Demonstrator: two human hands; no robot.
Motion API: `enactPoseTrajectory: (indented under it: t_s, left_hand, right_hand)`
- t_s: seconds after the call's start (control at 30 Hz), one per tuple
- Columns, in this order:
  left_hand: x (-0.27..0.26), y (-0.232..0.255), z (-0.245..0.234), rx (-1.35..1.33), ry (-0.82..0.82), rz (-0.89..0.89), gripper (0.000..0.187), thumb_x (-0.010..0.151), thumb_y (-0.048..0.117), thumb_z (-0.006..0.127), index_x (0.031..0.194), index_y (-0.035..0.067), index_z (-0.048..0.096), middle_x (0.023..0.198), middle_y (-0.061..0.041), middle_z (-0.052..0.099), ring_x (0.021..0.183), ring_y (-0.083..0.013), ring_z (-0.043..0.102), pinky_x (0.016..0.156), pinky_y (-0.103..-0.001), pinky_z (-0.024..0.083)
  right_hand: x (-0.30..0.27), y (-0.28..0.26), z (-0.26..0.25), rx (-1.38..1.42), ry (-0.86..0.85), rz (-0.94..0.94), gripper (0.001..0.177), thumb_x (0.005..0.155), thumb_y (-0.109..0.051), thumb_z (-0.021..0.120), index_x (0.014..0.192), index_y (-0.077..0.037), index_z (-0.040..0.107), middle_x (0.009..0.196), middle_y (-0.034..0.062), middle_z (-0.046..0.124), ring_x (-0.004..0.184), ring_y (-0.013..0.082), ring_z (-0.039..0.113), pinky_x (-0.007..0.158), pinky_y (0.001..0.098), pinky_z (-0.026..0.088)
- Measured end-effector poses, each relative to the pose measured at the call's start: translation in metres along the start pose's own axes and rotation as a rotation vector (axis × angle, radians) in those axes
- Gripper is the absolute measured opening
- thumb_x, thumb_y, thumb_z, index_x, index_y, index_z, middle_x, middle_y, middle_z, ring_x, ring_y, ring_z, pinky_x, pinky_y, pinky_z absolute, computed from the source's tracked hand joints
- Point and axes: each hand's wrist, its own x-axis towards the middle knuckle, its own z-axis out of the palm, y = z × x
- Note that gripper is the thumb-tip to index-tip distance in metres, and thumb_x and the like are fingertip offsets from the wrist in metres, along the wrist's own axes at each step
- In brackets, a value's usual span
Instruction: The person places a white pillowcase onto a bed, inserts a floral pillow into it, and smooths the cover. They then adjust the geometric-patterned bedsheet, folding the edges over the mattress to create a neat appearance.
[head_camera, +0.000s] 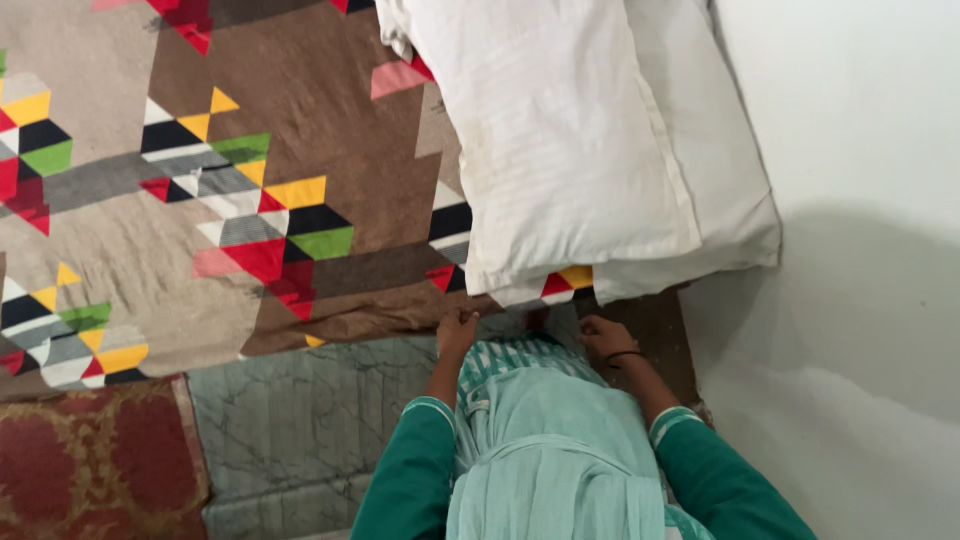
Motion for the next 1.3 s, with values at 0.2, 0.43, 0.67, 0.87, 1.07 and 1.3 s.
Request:
enactPoseTrajectory:
  t_s: [0.2, 0.43, 0.67, 0.87, 1.07, 1.3]
  left_hand:
    - [-0.036, -0.036, 0.028, 0.107, -0.123, 0.015, 0.042, 0.091, 0.039, 0.068, 0.113, 0.003, 0.073, 0.113, -0.019, 0.073, 0.106, -0.0391, 0.068, 0.091, -0.049, 0.054]
    - [-0.088, -0.064, 0.072, -0.101, -0.099, 0.188, 0.041, 0.088, 0.037, 0.068, 0.113, 0.004, 0.071, 0.108, -0.018, 0.075, 0.099, -0.0339, 0.075, 0.087, -0.046, 0.059]
    - [-0.091, -0.026, 0.118, 0.414, -0.280, 0.183, 0.040, 0.092, 0.033, 0.066, 0.125, 0.011, 0.065, 0.130, -0.014, 0.060, 0.119, -0.0366, 0.059, 0.094, -0.048, 0.053]
    - [-0.017, 0.030, 0.203, 0.744, -0.147, 0.582, 0.044, 0.094, 0.032, 0.062, 0.134, 0.013, 0.062, 0.147, -0.007, 0.056, 0.137, -0.0283, 0.053, 0.112, -0.048, 0.044]
    - [0.042, 0.071, 0.243, 0.818, -0.267, 0.577, 0.069, 0.086, 0.052, 0.067, 0.145, 0.021, 0.050, 0.150, -0.009, 0.049, 0.140, -0.0305, 0.043, 0.115, -0.054, 0.031]
    - [0.059, 0.044, 0.266, 0.705, -0.385, 0.445, 0.086, 0.078, 0.074, 0.063, 0.147, 0.025, 0.049, 0.151, -0.011, 0.046, 0.137, -0.0350, 0.041, 0.110, -0.059, 0.029]
  right_hand:
    - [-0.021, 0.056, -0.005, 0.043, 0.148, -0.017, 0.042, 0.084, -0.032, 0.078, 0.121, -0.014, 0.072, 0.104, 0.0115, 0.079, 0.099, 0.0249, 0.075, 0.088, 0.0369, 0.057]
    - [-0.034, 0.094, 0.000, 0.042, 0.162, -0.035, 0.040, 0.087, -0.031, 0.077, 0.121, -0.012, 0.072, 0.106, 0.0114, 0.078, 0.097, 0.0272, 0.074, 0.085, 0.0391, 0.057]
    - [-0.024, 0.117, 0.010, -0.101, 0.171, -0.206, 0.032, 0.086, -0.029, 0.074, 0.112, -0.011, 0.071, 0.097, 0.0113, 0.078, 0.094, 0.0311, 0.074, 0.083, 0.0415, 0.058]
    - [0.026, 0.163, -0.030, -0.191, 0.187, -0.040, 0.025, 0.092, -0.024, 0.068, 0.113, -0.011, 0.070, 0.104, 0.0136, 0.073, 0.098, 0.0372, 0.068, 0.085, 0.0488, 0.055]
    - [0.109, 0.234, -0.098, -0.531, 0.708, -0.406, 0.027, 0.082, -0.010, 0.069, 0.109, -0.008, 0.070, 0.108, 0.0167, 0.070, 0.104, 0.0425, 0.062, 0.090, 0.0488, 0.052]
    - [0.154, 0.242, -0.126, -0.475, 0.869, -0.502, 0.020, 0.079, -0.017, 0.065, 0.095, -0.005, 0.067, 0.097, 0.0197, 0.064, 0.097, 0.0449, 0.057, 0.088, 0.0559, 0.044]
